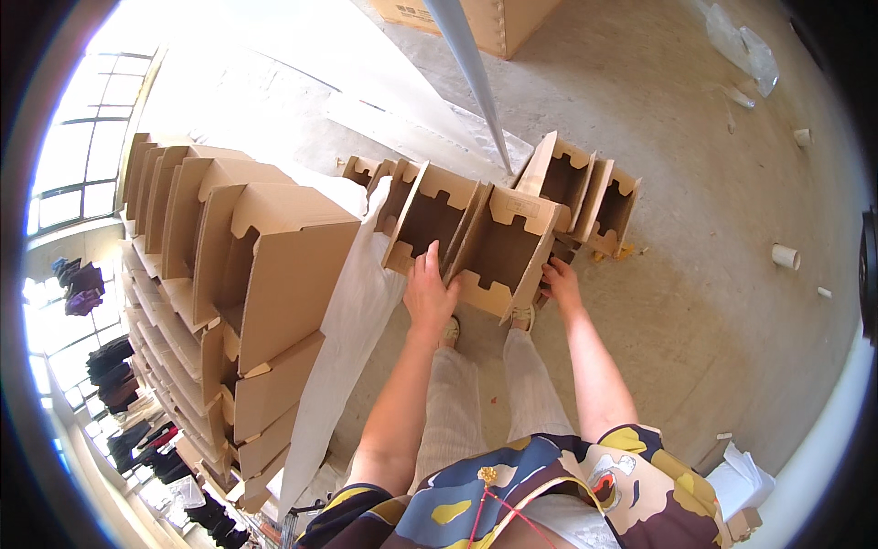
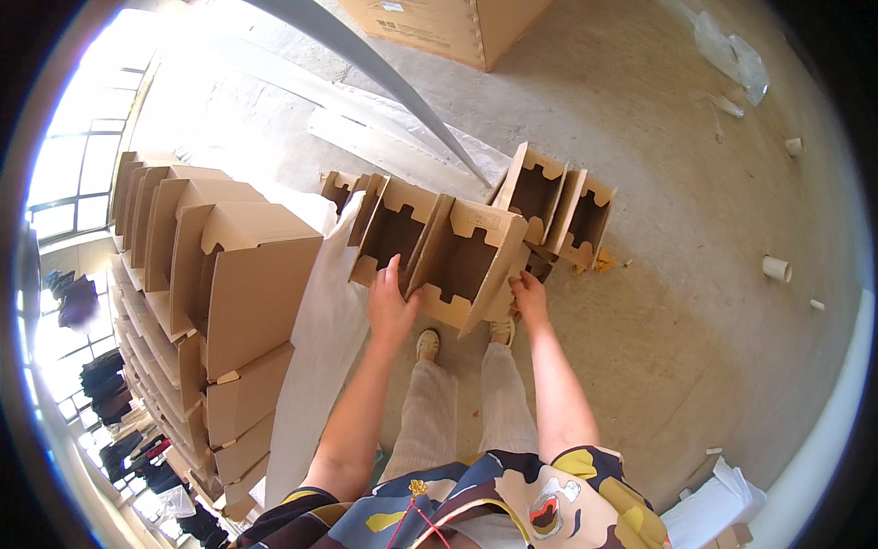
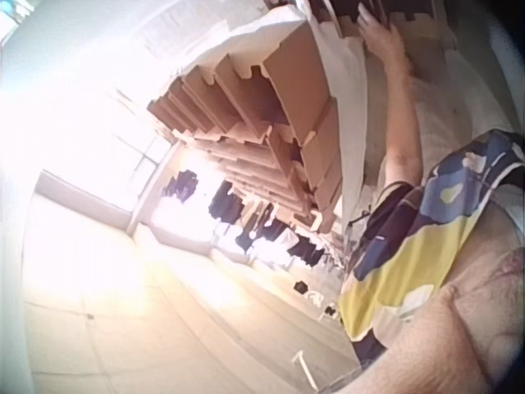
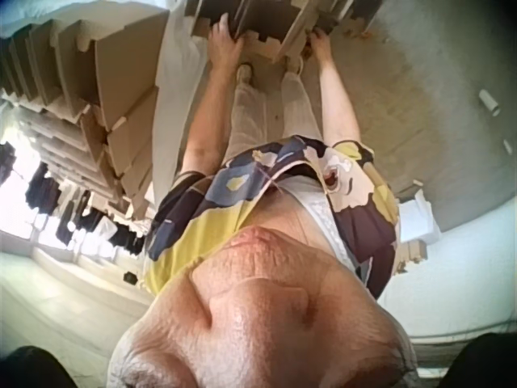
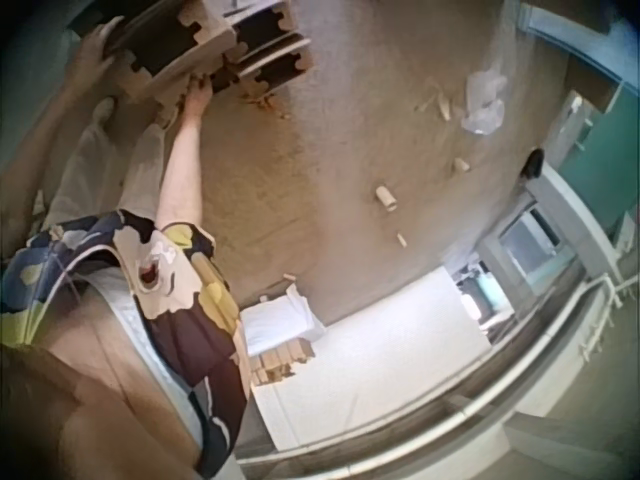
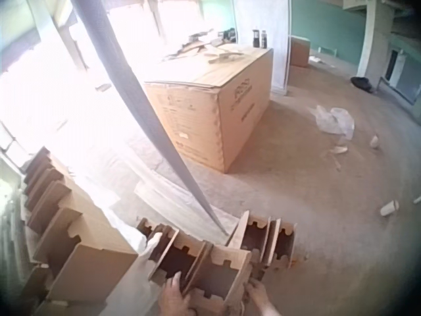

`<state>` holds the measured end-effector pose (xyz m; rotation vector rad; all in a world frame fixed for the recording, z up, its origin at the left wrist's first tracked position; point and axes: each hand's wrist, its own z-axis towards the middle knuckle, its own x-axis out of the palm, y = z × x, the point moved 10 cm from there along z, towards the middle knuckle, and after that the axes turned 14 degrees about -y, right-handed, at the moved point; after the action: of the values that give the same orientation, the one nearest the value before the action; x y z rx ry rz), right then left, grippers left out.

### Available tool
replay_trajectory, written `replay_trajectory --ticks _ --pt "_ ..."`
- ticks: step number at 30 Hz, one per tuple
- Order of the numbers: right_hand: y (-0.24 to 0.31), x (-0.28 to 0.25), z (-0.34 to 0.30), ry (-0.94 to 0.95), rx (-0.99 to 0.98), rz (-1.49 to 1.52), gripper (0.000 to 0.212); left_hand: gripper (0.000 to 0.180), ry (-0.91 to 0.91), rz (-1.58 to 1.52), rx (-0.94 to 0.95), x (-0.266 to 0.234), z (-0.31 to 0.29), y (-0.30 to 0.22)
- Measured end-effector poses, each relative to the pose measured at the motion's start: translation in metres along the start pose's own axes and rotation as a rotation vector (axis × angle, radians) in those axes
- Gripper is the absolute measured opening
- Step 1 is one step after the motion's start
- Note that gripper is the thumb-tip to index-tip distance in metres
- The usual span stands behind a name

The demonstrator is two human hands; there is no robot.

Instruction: The person picks up cardboard inserts from the floor and a stack, then arranges them into orderly rows on a large table.

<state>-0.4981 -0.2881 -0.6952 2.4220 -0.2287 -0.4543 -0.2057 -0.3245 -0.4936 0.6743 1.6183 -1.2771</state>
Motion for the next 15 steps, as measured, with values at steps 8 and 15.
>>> replay_trajectory --ticks 8,15 --pt "-0.014 -0.018 0.002 0.01 -0.01 -0.156 0.057 0.074 0.029 0.097 0.048 -0.012 -0.015 -0.003" --pt "-0.019 -0.054 0.013 -0.035 -0.076 -0.285 0.043 0.07 -0.033 0.076 0.058 -0.046 -0.043 -0.013"
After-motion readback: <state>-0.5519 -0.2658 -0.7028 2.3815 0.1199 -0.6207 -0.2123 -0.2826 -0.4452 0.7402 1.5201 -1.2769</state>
